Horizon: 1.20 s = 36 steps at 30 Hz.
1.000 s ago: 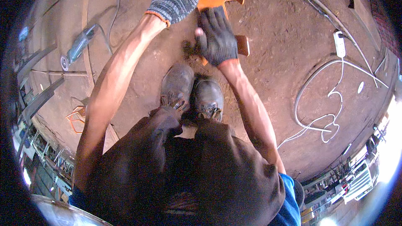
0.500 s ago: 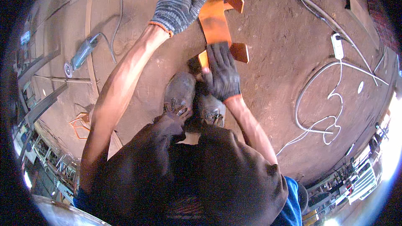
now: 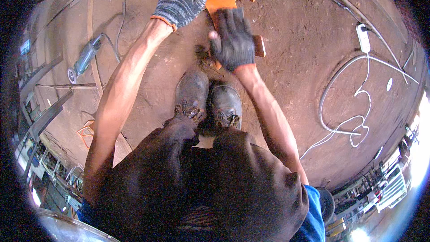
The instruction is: The person sands a small orange metal bracket with a sanding block, repeatedly rubbing its surfaces and edges. The person rotates the bracket to access different sides and continues sanding throughout the clip.
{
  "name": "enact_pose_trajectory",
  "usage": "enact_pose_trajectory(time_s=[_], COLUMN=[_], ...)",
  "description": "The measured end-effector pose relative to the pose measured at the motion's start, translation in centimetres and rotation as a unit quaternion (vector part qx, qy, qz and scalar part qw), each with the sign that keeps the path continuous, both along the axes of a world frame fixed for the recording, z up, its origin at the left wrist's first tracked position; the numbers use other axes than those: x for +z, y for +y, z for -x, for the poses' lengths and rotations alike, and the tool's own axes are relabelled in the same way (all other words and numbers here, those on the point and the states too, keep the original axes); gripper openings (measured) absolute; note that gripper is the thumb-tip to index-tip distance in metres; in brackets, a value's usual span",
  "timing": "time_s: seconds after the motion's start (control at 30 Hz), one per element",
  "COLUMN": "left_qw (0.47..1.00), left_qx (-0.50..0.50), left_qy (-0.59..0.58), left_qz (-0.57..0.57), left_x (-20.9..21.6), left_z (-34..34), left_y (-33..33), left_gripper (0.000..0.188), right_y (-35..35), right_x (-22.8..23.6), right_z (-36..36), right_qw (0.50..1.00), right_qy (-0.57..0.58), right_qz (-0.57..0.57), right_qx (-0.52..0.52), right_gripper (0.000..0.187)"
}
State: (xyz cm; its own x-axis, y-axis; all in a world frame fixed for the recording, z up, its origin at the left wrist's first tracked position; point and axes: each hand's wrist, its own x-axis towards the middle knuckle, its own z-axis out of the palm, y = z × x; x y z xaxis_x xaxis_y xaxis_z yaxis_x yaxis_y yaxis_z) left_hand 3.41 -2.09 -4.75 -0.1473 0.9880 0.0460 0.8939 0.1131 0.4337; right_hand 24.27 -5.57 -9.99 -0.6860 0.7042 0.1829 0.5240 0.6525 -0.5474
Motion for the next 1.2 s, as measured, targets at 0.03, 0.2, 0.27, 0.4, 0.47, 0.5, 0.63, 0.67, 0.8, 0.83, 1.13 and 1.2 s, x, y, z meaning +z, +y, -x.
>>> enact_pose_trajectory(time_s=[0.03, 0.2, 0.27, 0.4, 0.47, 0.5, 0.63, 0.67, 0.8, 0.83, 1.13, 1.2], left_qw=[1.000, 0.999, 1.000, 0.990, 0.998, 0.998, 1.000, 0.999, 0.997, 0.999, 0.917, 0.988], left_qx=[-0.006, -0.007, -0.006, -0.017, -0.014, 0.004, -0.004, -0.003, -0.003, -0.002, -0.255, -0.095], left_qy=[-0.010, -0.011, 0.011, -0.096, -0.040, -0.023, -0.019, -0.037, -0.041, -0.034, 0.262, 0.114], left_qz=[0.004, 0.033, 0.005, 0.099, 0.044, 0.066, 0.005, 0.027, 0.063, 0.031, -0.157, -0.041], left_x=[-0.3, -2.1, 0.0, -0.2, -1.5, 0.3, -0.9, -0.7, 1.6, 0.9, -5.1, -4.9], left_z=[-0.3, -0.7, -0.6, -0.5, -1.0, -0.3, -0.4, -0.3, 0.3, -0.4, 3.2, 2.9], left_y=[0.2, 1.1, 0.5, 0.6, 0.6, 0.4, 0.0, -0.1, 0.6, -0.2, 0.5, 0.1], left_gripper=[0.068, 0.068, 0.068, 0.070, 0.068, 0.068, 0.065, 0.066, 0.065, 0.064, 0.059, 0.057], right_y=[0.3, -5.5, -3.8, 0.6, -3.5, -4.9, -2.9, -0.6, -2.9, -5.6, -3.6, -7.7], right_x=[-0.4, -0.6, -0.9, -0.3, -1.4, 0.2, -0.5, -1.0, -0.6, 0.8, -0.4, 0.6], right_z=[-0.5, -5.8, -4.2, -2.5, -5.5, -5.2, -3.4, -2.2, -3.9, -5.4, -5.4, -7.6], right_qw=[1.000, 0.990, 0.998, 0.990, 0.987, 0.987, 0.990, 0.992, 0.985, 0.983, 0.993, 0.985], right_qy=[0.000, -0.126, -0.038, 0.018, -0.005, -0.001, -0.003, -0.008, 0.024, 0.016, -0.019, -0.032], right_qz=[0.010, 0.057, 0.049, 0.131, 0.158, 0.157, 0.137, 0.118, 0.165, 0.177, 0.116, 0.164], right_qx=[-0.003, -0.005, 0.014, 0.039, 0.028, 0.037, 0.032, 0.051, 0.038, 0.041, 0.027, 0.033], right_gripper=[0.066, 0.070, 0.068, 0.065, 0.072, 0.073, 0.074, 0.074, 0.077, 0.084, 0.077, 0.085])
